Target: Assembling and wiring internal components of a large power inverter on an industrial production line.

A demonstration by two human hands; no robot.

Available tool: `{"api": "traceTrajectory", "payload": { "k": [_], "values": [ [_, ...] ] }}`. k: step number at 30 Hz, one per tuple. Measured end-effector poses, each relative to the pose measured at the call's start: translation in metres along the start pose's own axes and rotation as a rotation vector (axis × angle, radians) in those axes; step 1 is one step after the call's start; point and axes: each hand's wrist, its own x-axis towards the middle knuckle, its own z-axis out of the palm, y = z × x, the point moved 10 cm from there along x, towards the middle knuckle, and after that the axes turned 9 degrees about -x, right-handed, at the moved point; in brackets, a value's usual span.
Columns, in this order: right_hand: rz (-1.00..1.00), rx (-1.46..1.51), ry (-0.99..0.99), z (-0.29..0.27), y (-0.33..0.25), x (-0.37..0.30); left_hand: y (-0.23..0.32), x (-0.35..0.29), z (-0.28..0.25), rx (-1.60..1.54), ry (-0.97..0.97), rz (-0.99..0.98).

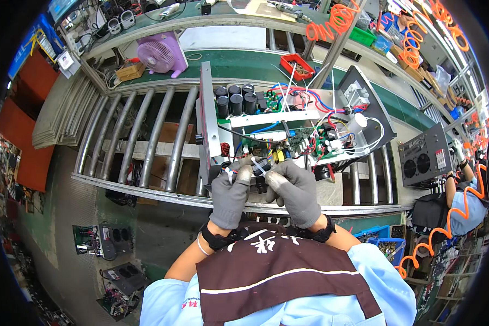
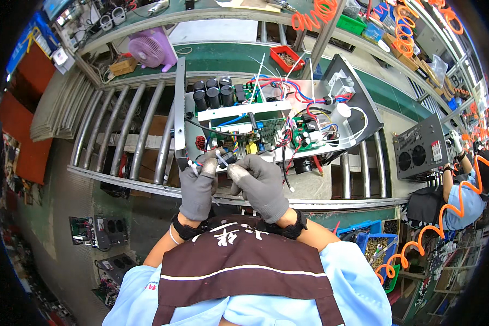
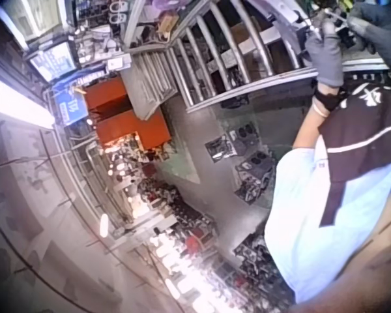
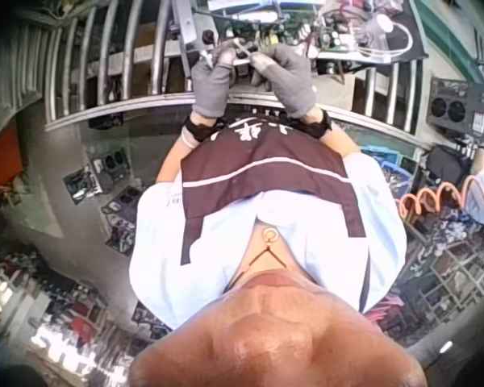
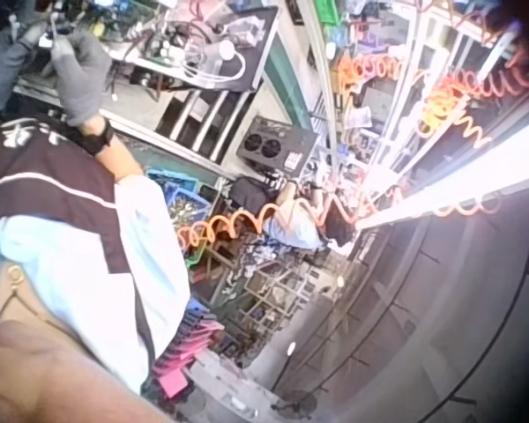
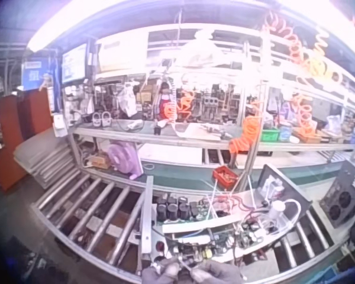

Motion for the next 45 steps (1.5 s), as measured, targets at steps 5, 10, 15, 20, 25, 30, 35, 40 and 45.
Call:
{"api": "traceTrajectory", "payload": {
  "k": [5, 10, 15, 20, 25, 30, 35, 40, 45],
  "values": [
    [-0.001, -0.016, 0.038, 0.000, 0.001, 0.002, -0.002, 0.000, -0.003, -0.014, -0.013, -0.025],
    [0.012, -0.001, 0.047, 0.000, 0.001, 0.003, 0.000, 0.004, -0.005, 0.052, 0.003, 0.094],
    [0.012, -0.041, 0.055, 0.003, 0.005, 0.007, -0.001, 0.005, -0.009, 0.182, -0.047, 0.215],
    [-0.411, -0.548, 0.246, 0.000, -0.026, 0.006, 0.003, 0.006, -0.006, 0.287, -0.137, 0.278],
    [-0.637, -0.775, 0.447, -0.001, -0.072, 0.002, 0.005, 0.007, -0.004, 0.273, -0.196, 0.317],
    [-0.480, -0.833, 0.091, 0.008, -0.057, 0.029, 0.000, 0.006, -0.003, 0.190, -0.225, 0.263],
    [-0.294, -0.725, -0.083, 0.018, -0.048, 0.046, 0.003, 0.008, -0.006, 0.179, -0.215, 0.329],
    [-0.680, -0.798, 0.013, 0.024, -0.081, 0.036, 0.009, 0.007, -0.001, 0.252, -0.220, 0.310],
    [-1.022, -1.010, 0.007, 0.037, -0.107, 0.031, 0.011, 0.006, -0.004, 0.302, -0.181, 0.382]
  ]
}}
